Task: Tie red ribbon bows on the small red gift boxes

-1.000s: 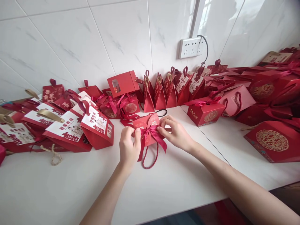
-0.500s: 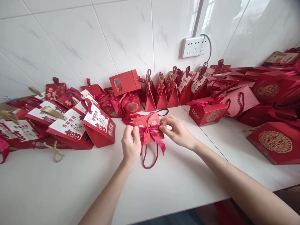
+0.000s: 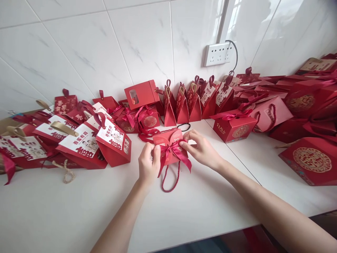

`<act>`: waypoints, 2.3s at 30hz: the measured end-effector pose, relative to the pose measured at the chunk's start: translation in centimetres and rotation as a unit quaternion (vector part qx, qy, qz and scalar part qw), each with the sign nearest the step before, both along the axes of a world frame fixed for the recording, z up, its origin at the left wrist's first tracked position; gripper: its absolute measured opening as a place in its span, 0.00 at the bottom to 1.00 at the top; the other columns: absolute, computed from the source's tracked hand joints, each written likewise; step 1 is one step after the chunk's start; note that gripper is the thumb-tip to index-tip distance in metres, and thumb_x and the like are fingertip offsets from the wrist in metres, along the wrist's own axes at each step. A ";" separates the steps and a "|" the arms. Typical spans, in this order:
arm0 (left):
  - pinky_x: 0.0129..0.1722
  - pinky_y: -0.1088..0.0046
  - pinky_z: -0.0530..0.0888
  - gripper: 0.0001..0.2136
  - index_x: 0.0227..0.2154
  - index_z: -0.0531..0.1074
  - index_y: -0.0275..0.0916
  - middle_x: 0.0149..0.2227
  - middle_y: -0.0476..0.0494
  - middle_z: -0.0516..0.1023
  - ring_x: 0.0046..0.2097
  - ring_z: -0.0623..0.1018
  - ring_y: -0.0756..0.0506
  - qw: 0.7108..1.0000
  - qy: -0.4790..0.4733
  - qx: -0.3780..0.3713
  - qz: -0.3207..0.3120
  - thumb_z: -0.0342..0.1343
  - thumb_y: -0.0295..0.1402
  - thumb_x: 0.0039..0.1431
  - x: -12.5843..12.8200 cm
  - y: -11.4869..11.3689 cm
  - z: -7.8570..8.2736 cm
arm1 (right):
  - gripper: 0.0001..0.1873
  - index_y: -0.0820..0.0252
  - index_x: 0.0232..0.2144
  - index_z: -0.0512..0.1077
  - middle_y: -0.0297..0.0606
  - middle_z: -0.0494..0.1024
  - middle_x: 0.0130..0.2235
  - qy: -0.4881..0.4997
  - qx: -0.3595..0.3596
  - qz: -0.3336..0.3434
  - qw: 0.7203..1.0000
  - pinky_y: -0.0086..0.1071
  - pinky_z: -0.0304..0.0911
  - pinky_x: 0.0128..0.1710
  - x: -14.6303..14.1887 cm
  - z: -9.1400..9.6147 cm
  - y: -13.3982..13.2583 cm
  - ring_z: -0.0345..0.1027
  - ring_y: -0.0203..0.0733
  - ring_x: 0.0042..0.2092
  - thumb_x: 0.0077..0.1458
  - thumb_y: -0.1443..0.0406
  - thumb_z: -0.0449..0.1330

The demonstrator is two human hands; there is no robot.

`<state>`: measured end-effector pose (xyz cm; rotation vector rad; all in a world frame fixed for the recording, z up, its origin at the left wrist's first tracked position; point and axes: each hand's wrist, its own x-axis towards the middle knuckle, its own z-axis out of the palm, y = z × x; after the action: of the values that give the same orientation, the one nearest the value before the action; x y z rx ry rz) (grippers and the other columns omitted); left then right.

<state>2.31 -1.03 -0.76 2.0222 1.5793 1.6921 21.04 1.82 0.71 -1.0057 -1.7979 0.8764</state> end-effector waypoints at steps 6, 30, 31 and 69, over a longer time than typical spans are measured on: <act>0.22 0.78 0.61 0.13 0.21 0.54 0.41 0.19 0.55 0.57 0.21 0.59 0.53 1.000 -0.017 -0.009 0.008 0.45 0.34 0.62 0.2 0.1 0.2 | 0.15 0.58 0.26 0.65 0.40 0.68 0.37 0.014 -0.018 0.018 1.000 0.37 0.70 0.38 0.2 0.1 0.4 0.67 0.42 0.40 0.57 0.54 0.55; 0.21 0.76 0.60 0.15 0.21 0.53 0.42 0.18 0.55 0.55 0.21 0.58 0.52 0.996 -0.087 -0.036 0.009 0.45 0.40 0.61 0.1 0.0 -0.2 | 0.22 0.60 0.26 0.65 0.38 0.66 0.37 0.094 -0.089 0.012 0.992 0.38 0.72 0.38 -0.4 -0.1 -0.3 0.66 0.40 0.39 0.55 0.46 0.54; 0.21 0.76 0.59 0.15 0.21 0.53 0.42 0.18 0.55 0.55 0.21 0.58 0.52 0.995 -0.093 -0.038 0.008 0.45 0.39 0.61 0.1 0.0 -0.1 | 0.22 0.60 0.27 0.64 0.38 0.66 0.37 0.115 -0.111 0.016 0.987 0.38 0.73 0.39 -0.4 0.0 -0.3 0.67 0.40 0.39 0.56 0.47 0.54; 0.38 0.72 0.68 0.04 0.27 0.68 0.39 0.24 0.53 0.71 0.26 0.68 0.51 0.986 0.143 0.078 0.037 0.55 0.30 0.58 -0.2 -0.3 0.7 | 0.53 0.57 0.63 0.41 0.54 0.56 0.56 -0.100 0.088 0.046 0.990 0.44 0.71 0.37 -0.1 -1.8 0.7 0.65 0.50 0.45 0.44 0.53 0.66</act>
<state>2.15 -1.30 -0.05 2.4061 1.6669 1.6593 20.90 2.50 -1.06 -0.9289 -2.0648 0.6755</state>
